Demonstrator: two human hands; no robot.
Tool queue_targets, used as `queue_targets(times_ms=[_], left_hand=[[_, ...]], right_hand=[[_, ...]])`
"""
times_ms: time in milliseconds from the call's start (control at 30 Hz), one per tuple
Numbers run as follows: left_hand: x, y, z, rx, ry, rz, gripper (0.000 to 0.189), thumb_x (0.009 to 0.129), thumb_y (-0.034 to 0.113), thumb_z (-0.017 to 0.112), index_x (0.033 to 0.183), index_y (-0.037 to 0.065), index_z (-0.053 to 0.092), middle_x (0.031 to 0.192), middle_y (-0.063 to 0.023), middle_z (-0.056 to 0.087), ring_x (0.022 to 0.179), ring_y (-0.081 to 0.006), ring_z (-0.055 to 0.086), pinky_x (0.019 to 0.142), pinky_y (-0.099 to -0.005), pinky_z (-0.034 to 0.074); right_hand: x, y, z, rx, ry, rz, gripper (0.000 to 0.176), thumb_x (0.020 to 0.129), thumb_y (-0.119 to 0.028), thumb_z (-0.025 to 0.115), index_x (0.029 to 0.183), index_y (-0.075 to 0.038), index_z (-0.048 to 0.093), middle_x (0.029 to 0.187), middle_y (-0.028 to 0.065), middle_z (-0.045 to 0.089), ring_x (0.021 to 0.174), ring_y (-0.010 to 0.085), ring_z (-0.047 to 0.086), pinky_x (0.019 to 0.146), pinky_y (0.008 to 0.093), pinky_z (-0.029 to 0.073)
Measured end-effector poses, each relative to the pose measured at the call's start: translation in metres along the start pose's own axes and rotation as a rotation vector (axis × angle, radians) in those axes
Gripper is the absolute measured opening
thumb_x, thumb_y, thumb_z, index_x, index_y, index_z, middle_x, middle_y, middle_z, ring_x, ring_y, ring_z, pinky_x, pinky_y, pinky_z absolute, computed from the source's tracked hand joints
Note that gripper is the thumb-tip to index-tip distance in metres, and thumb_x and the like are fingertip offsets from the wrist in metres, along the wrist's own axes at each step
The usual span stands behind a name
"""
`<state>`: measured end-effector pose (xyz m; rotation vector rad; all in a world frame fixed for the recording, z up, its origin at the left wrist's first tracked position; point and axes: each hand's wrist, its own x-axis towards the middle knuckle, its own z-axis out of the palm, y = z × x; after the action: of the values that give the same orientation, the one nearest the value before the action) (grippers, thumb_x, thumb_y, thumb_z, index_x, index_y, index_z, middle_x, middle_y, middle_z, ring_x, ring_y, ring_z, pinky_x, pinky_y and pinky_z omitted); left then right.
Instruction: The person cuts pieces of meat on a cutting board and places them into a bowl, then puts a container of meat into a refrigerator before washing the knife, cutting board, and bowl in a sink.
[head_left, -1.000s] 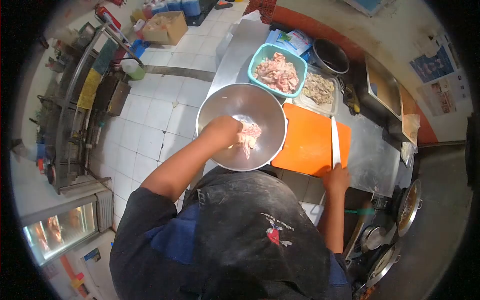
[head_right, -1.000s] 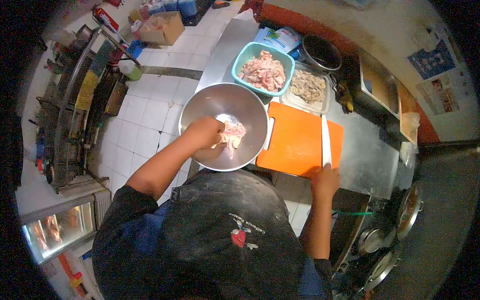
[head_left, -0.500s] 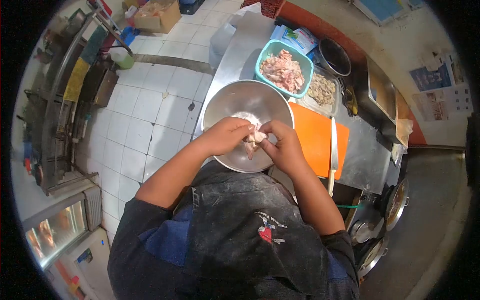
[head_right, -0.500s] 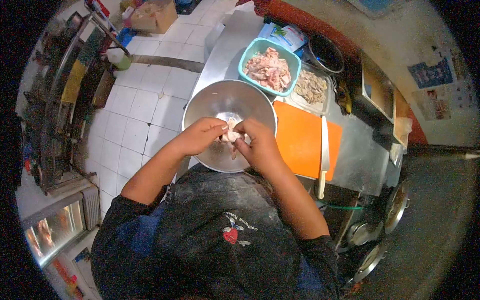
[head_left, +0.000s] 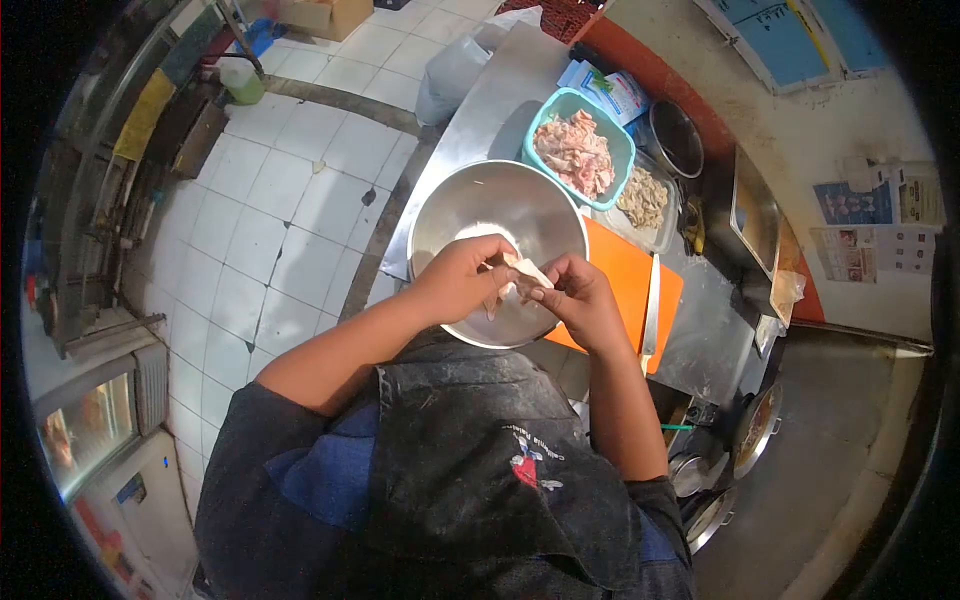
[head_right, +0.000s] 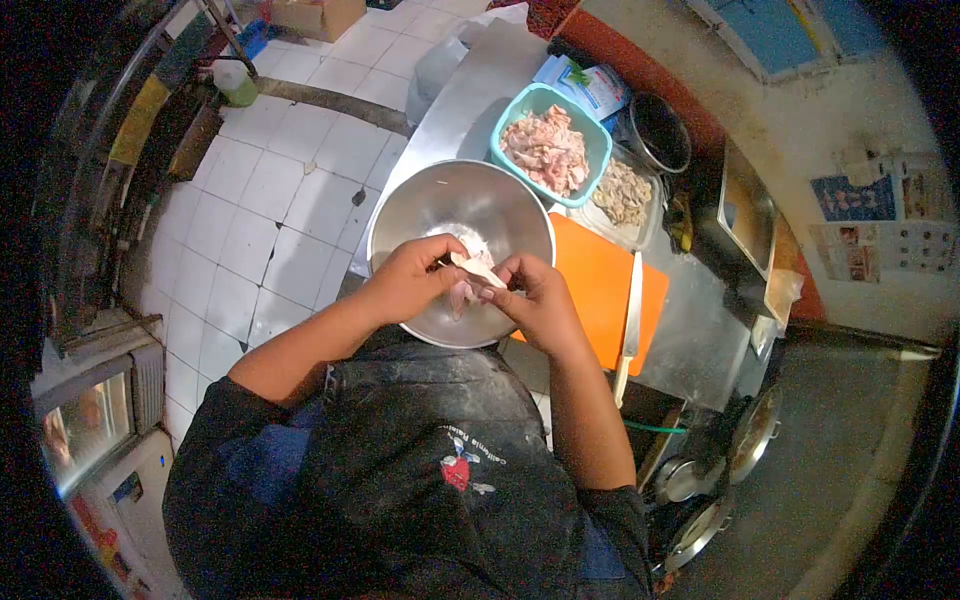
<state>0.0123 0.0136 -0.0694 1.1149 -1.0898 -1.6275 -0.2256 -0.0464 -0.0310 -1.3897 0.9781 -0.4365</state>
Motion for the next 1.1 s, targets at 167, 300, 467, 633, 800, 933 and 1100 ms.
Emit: queue_targets(times_ms=[167,300,467,633,800,933,1100], left_hand=[[0.001,0.0,0.0,0.121,0.164,0.167,0.013,0.108,0.006,0.065,0.12,0.001,0.068,0.102,-0.0029,0.072,0.097,-0.0101,0.067,0.085,-0.0313,0.055],[0.002,0.005,0.002,0.186,0.171,0.216,0.012,0.112,0.012,0.06,0.115,0.002,0.066,0.1,-0.0019,0.068,0.094,-0.0093,0.061,0.085,-0.0302,0.052],[0.003,0.011,0.011,0.185,0.234,0.315,0.018,0.115,0.018,0.058,0.113,0.001,0.062,0.094,-0.0048,0.067,0.088,-0.0094,0.062,0.077,-0.0306,0.052],[0.012,0.0,0.014,-0.122,0.242,0.176,0.021,0.117,0.025,0.058,0.117,0.003,0.059,0.096,-0.0022,0.065,0.086,-0.0069,0.062,0.074,-0.0264,0.051],[0.014,0.001,0.011,-0.091,-0.024,-0.079,0.017,0.112,0.021,0.066,0.115,0.005,0.06,0.098,-0.0003,0.065,0.091,-0.0081,0.065,0.079,-0.0246,0.051],[0.014,0.011,0.001,0.16,-0.269,-0.183,0.013,0.105,0.014,0.073,0.108,0.005,0.064,0.1,-0.002,0.071,0.09,-0.0111,0.067,0.082,-0.0284,0.052],[0.005,0.012,-0.005,0.282,-0.081,0.055,0.014,0.097,0.013,0.076,0.102,0.006,0.065,0.097,-0.0049,0.071,0.09,-0.0145,0.066,0.083,-0.0326,0.052]], right_hand=[[-0.001,0.027,-0.003,0.14,0.012,-0.08,0.025,0.092,-0.003,0.085,0.109,-0.006,0.067,0.1,-0.0009,0.066,0.095,0.0086,0.062,0.083,0.025,0.05],[-0.002,0.015,0.004,0.017,0.066,0.038,0.029,0.091,-0.002,0.085,0.115,-0.006,0.069,0.104,0.0005,0.067,0.098,0.0111,0.063,0.087,0.0274,0.051],[0.002,0.007,0.006,-0.205,-0.075,-0.384,0.034,0.09,-0.005,0.086,0.119,-0.004,0.067,0.108,0.0034,0.068,0.105,0.0146,0.067,0.096,0.0306,0.052],[-0.005,-0.001,0.016,0.283,-0.022,-0.054,0.022,0.089,-0.003,0.085,0.101,-0.004,0.066,0.103,0.005,0.07,0.105,0.0185,0.069,0.096,0.0322,0.053],[-0.004,-0.001,0.005,-0.336,0.148,-0.227,0.023,0.087,-0.001,0.084,0.095,-0.004,0.064,0.098,0.0059,0.071,0.098,0.0183,0.069,0.085,0.0353,0.055],[-0.006,-0.009,0.005,-0.607,0.089,-0.294,0.027,0.087,-0.008,0.089,0.1,-0.005,0.065,0.092,0.0019,0.066,0.087,0.0148,0.063,0.078,0.0323,0.052],[-0.009,-0.002,-0.006,-0.383,-0.053,-0.121,0.023,0.088,-0.006,0.086,0.1,-0.006,0.066,0.094,0.0087,0.066,0.091,0.0227,0.066,0.081,0.0367,0.053]])
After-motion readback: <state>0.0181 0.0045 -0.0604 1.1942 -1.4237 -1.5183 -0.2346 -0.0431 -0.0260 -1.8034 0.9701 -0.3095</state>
